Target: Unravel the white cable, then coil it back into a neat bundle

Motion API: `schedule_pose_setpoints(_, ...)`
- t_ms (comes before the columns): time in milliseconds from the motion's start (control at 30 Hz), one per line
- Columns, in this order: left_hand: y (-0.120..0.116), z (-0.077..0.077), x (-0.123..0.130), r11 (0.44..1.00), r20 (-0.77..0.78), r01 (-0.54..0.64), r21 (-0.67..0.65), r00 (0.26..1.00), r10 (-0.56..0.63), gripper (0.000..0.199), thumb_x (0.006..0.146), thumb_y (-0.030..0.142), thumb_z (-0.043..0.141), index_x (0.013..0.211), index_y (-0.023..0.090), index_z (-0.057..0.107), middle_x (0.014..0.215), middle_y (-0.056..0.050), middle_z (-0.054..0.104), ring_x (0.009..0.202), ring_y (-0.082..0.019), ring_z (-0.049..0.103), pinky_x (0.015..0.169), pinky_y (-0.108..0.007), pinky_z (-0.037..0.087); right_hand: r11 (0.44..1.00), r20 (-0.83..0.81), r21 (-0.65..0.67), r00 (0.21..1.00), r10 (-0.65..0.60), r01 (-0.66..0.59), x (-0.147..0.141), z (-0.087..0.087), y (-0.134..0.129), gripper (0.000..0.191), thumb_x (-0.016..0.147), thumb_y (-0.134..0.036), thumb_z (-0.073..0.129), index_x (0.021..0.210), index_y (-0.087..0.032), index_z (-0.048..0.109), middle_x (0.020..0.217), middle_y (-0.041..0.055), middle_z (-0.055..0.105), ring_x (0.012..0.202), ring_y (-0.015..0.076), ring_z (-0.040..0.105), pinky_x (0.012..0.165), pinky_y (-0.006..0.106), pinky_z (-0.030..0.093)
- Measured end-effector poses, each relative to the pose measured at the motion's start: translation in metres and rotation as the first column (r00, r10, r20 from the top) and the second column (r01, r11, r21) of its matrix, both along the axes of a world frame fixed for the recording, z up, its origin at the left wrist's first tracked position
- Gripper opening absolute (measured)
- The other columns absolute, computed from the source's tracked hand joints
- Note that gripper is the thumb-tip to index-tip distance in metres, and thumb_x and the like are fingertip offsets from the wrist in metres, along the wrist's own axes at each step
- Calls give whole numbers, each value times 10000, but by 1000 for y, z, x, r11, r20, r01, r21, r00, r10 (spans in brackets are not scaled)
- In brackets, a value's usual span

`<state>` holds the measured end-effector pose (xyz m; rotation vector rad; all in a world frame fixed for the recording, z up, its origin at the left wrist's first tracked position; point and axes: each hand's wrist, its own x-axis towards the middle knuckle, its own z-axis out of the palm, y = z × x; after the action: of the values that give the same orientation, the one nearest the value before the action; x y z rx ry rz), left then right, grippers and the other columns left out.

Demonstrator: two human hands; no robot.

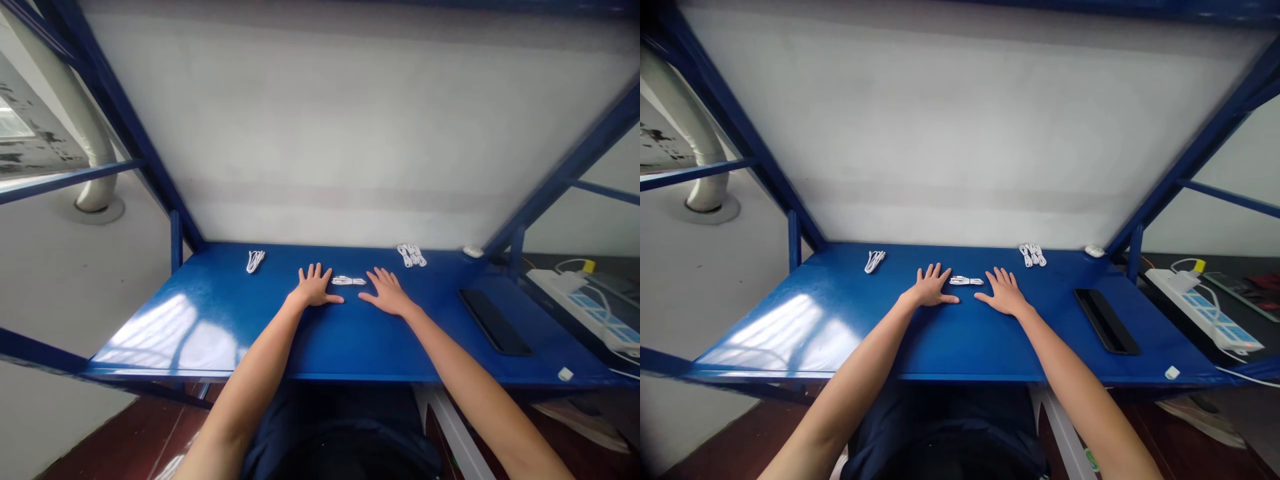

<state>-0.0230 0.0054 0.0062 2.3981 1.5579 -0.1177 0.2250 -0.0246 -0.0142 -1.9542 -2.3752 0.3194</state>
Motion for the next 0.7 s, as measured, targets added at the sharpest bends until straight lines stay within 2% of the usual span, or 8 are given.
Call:
schedule_pose_setpoints(367,0,1,0,1000,-5,3,0,1000,-3,1140,627,878,371,1502,192,120,1547,-184,12,1400,-410,-38,1063,-630,21,1000,-4,-3,1000,-2,2,-1,4,-2,966,758,-821,238,1491,-193,203,1565,100,100,1429,288,22,1141,459,56)
schedule_pose_setpoints(700,-1,2,0,1000,-38,6,-7,999,-7,1135,634,886,343,1503,199,96,1549,-178,-10,1400,-408,-51,1066,-627,20,1000,3,1,1000,3,-3,0,0,0,956,763,-817,233,1493,-201,190,1565,93,101,1428,296,14,1139,459,51)
